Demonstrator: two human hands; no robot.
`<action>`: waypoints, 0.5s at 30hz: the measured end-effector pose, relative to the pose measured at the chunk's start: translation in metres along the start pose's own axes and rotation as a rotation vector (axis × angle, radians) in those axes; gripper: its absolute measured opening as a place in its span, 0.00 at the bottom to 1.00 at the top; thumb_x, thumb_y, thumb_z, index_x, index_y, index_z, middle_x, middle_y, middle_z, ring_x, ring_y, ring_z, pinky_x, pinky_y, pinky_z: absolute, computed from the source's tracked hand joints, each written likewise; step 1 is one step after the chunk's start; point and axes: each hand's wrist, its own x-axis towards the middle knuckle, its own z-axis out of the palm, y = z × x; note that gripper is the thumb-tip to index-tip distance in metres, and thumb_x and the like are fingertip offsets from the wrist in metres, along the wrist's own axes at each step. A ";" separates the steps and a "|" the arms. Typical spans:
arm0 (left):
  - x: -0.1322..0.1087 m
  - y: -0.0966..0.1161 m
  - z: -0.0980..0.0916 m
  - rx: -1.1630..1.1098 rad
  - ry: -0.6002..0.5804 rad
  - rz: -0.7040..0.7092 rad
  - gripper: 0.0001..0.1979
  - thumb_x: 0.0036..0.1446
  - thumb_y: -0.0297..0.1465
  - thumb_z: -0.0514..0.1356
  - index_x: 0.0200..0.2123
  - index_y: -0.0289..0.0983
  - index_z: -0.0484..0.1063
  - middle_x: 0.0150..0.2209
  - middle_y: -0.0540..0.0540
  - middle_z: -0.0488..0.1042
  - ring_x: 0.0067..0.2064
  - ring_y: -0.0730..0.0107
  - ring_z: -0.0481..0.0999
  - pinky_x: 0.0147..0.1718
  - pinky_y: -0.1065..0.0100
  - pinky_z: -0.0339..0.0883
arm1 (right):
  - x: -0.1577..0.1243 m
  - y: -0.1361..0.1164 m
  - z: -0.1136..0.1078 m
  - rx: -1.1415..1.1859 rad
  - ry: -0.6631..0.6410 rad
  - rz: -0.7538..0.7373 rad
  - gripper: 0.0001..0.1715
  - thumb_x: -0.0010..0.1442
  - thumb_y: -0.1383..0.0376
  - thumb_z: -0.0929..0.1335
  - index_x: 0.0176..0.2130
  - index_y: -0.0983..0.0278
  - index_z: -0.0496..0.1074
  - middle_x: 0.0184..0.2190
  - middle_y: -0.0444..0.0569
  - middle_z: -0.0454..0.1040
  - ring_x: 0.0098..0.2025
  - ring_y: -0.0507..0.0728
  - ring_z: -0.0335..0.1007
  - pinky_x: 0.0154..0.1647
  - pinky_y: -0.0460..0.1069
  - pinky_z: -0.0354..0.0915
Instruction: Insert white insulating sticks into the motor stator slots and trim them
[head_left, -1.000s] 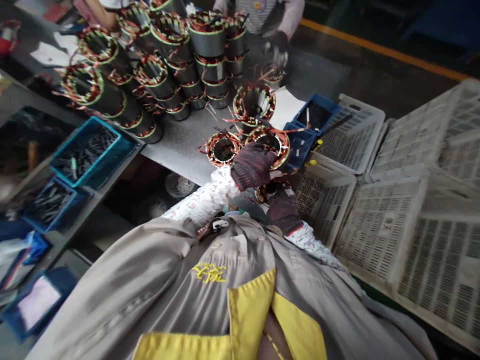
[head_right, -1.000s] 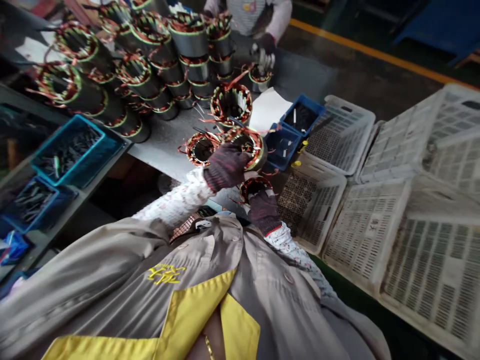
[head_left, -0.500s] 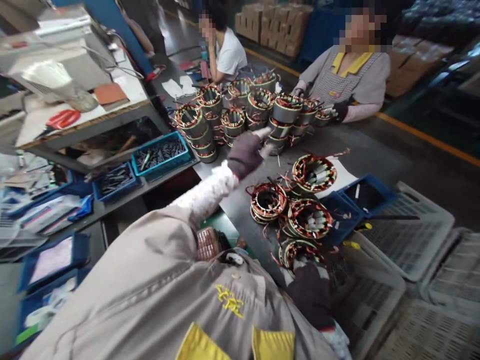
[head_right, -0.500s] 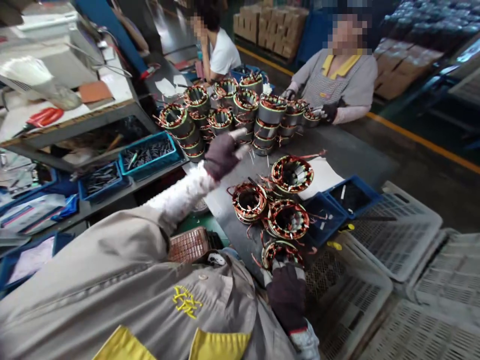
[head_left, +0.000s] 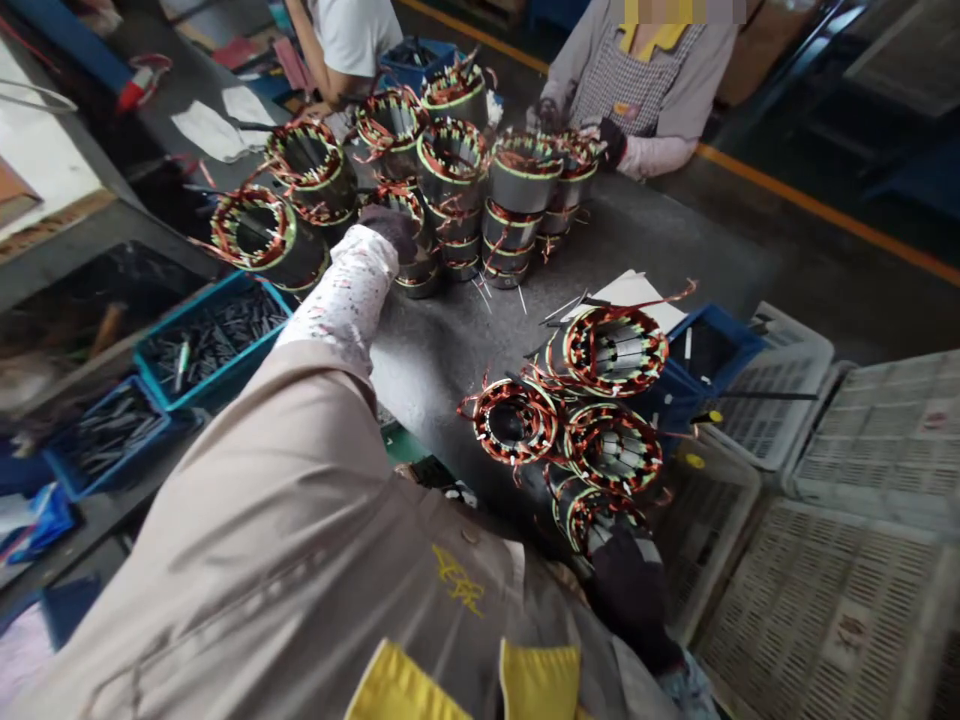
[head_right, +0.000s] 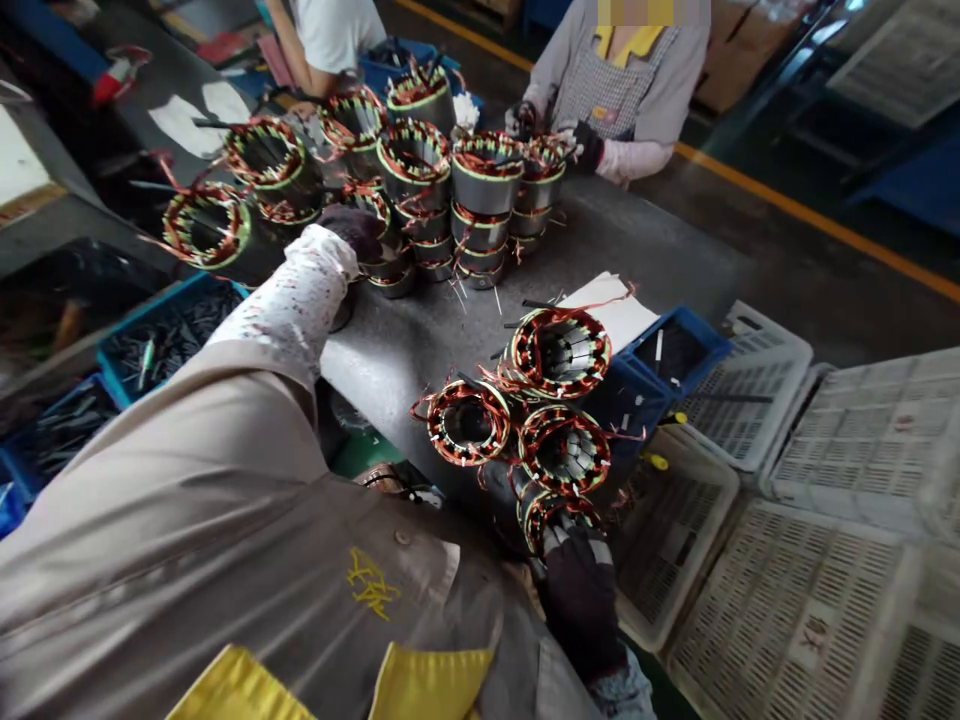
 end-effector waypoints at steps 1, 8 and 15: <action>-0.004 0.001 -0.001 0.065 -0.048 -0.031 0.17 0.49 0.36 0.73 0.36 0.28 0.77 0.30 0.53 0.77 0.42 0.72 0.65 0.60 0.61 0.64 | 0.002 0.000 -0.001 -0.010 0.060 -0.030 0.16 0.59 0.70 0.65 0.37 0.57 0.82 0.36 0.51 0.83 0.48 0.65 0.81 0.54 0.60 0.70; -0.059 0.025 0.023 0.270 -0.066 -0.022 0.33 0.57 0.55 0.69 0.47 0.28 0.79 0.41 0.47 0.81 0.43 0.64 0.70 0.55 0.56 0.68 | 0.007 -0.003 -0.004 -0.023 0.107 -0.019 0.18 0.62 0.70 0.62 0.38 0.63 0.82 0.35 0.53 0.83 0.47 0.64 0.81 0.54 0.60 0.69; -0.117 0.067 0.058 0.187 0.028 0.149 0.42 0.70 0.62 0.44 0.50 0.30 0.79 0.43 0.42 0.82 0.50 0.59 0.74 0.60 0.52 0.64 | -0.006 0.005 0.002 0.177 -0.064 0.053 0.15 0.54 0.67 0.66 0.33 0.51 0.81 0.36 0.45 0.84 0.53 0.62 0.80 0.54 0.60 0.72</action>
